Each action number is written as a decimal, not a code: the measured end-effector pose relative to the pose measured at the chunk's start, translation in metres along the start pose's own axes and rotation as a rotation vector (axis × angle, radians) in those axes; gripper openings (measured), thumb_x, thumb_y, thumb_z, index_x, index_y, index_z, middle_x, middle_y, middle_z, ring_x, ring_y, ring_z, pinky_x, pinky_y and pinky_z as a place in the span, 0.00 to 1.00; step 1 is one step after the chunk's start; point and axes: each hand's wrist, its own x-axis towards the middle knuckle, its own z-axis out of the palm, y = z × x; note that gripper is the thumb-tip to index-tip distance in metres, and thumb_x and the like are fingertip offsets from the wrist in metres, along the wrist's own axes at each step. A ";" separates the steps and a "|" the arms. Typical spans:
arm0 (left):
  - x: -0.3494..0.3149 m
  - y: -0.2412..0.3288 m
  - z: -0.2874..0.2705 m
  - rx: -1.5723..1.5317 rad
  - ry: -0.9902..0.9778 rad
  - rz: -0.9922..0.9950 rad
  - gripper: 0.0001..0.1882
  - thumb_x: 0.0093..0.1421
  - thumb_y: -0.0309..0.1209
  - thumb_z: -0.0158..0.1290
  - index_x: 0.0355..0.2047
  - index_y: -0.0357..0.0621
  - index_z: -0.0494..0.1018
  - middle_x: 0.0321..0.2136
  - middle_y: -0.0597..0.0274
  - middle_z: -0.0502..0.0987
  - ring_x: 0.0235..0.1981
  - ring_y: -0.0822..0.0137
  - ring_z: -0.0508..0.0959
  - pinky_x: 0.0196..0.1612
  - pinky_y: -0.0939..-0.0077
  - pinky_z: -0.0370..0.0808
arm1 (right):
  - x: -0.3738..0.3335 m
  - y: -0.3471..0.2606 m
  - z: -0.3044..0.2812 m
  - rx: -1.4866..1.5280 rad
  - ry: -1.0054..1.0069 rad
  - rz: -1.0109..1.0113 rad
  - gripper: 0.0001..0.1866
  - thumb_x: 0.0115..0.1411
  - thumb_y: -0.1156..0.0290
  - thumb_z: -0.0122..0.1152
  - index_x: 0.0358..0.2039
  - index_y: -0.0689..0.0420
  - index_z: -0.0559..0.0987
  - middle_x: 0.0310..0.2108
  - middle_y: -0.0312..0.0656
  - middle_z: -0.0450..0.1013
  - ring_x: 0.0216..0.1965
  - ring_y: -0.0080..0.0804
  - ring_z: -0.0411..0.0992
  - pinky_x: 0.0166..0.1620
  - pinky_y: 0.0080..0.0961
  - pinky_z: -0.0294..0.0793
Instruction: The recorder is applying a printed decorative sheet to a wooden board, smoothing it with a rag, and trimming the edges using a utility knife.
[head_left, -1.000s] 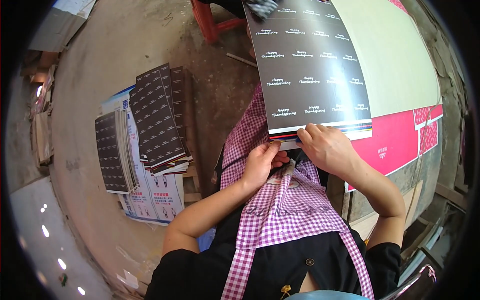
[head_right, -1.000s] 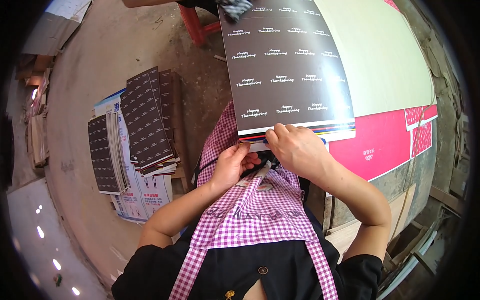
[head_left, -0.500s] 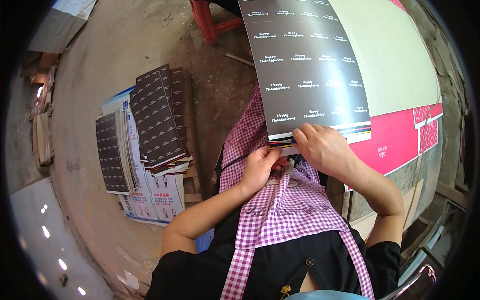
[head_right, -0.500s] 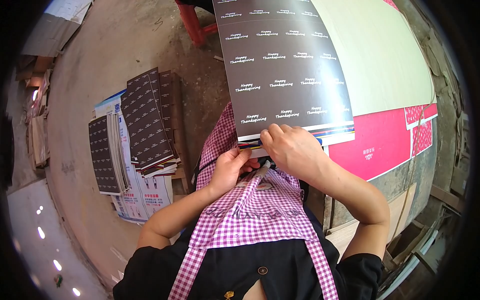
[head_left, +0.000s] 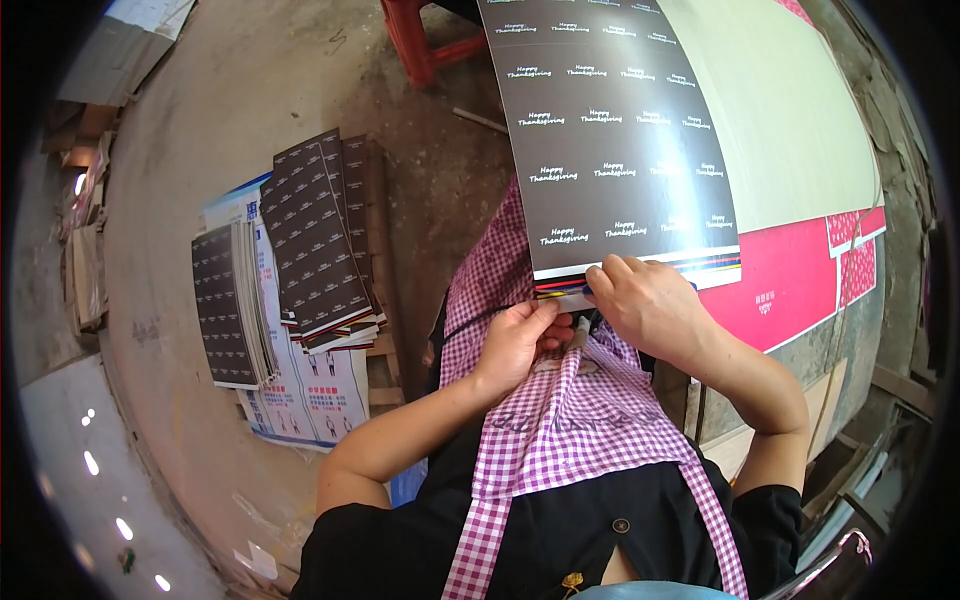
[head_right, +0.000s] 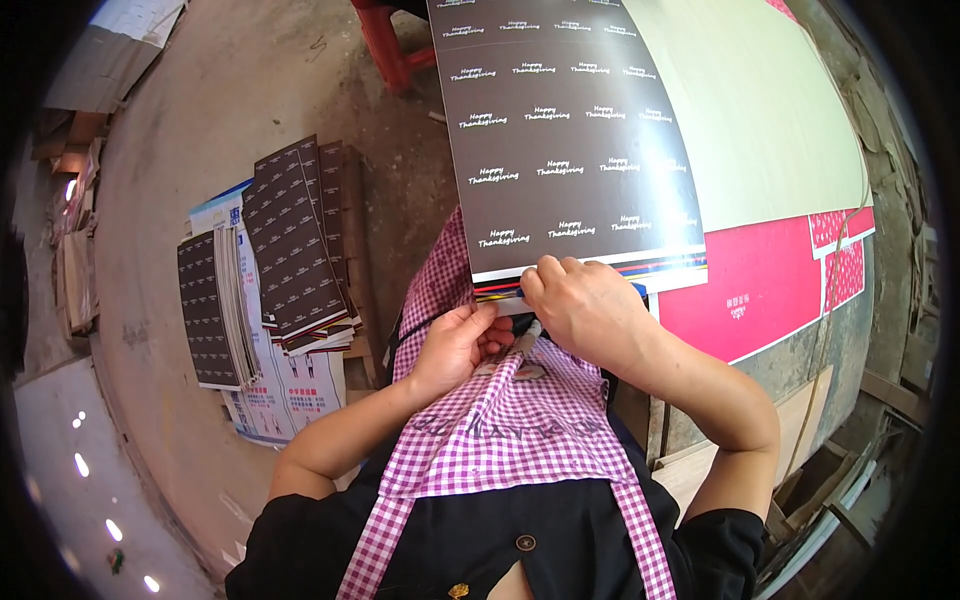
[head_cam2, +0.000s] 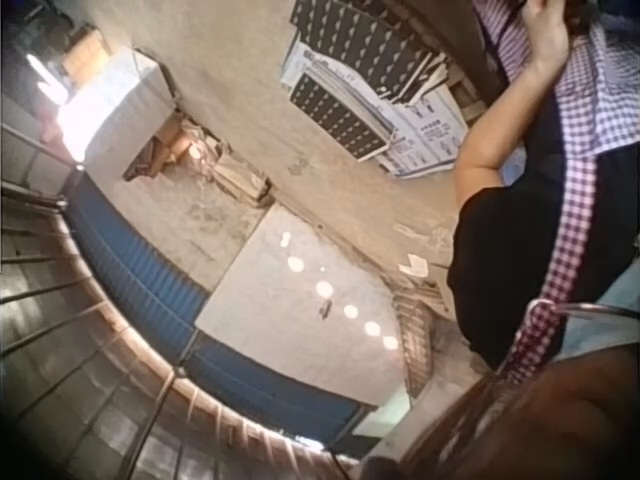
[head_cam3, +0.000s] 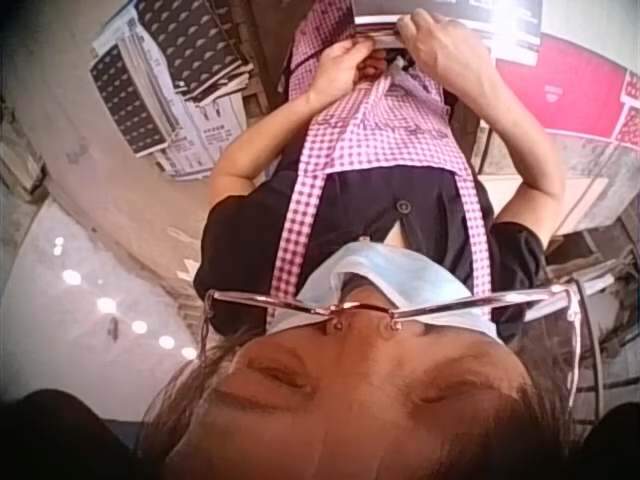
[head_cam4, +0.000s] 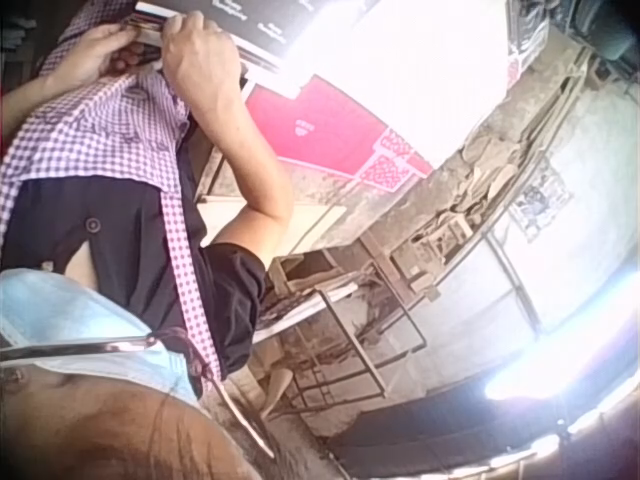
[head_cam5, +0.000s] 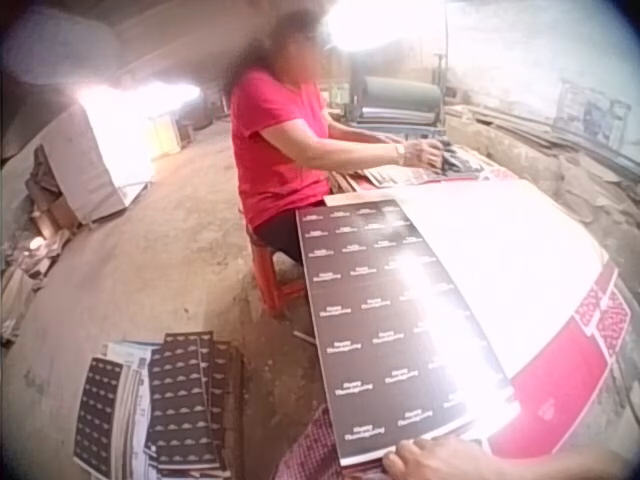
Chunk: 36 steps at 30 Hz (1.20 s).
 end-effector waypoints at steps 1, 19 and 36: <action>0.000 0.000 0.000 0.001 -0.001 0.002 0.14 0.64 0.37 0.46 0.39 0.38 0.71 0.32 0.62 0.76 0.32 0.72 0.75 0.36 0.81 0.71 | 0.000 0.000 0.001 -0.014 0.002 -0.006 0.05 0.50 0.71 0.52 0.25 0.58 0.70 0.22 0.37 0.65 0.23 0.29 0.70 0.25 0.25 0.72; -0.006 0.000 0.007 0.131 0.093 0.166 0.15 0.63 0.37 0.48 0.34 0.36 0.73 0.29 0.61 0.77 0.27 0.75 0.75 0.32 0.82 0.72 | 0.020 -0.011 -0.006 -0.150 -0.117 -0.132 0.07 0.50 0.69 0.53 0.25 0.60 0.73 0.22 0.39 0.68 0.24 0.29 0.72 0.25 0.23 0.72; -0.006 -0.002 0.007 0.162 0.070 0.184 0.15 0.63 0.37 0.48 0.34 0.36 0.74 0.31 0.61 0.78 0.27 0.76 0.75 0.34 0.82 0.73 | 0.018 -0.007 -0.009 -0.056 -0.175 -0.127 0.07 0.51 0.69 0.53 0.25 0.60 0.73 0.23 0.42 0.71 0.24 0.32 0.74 0.24 0.24 0.72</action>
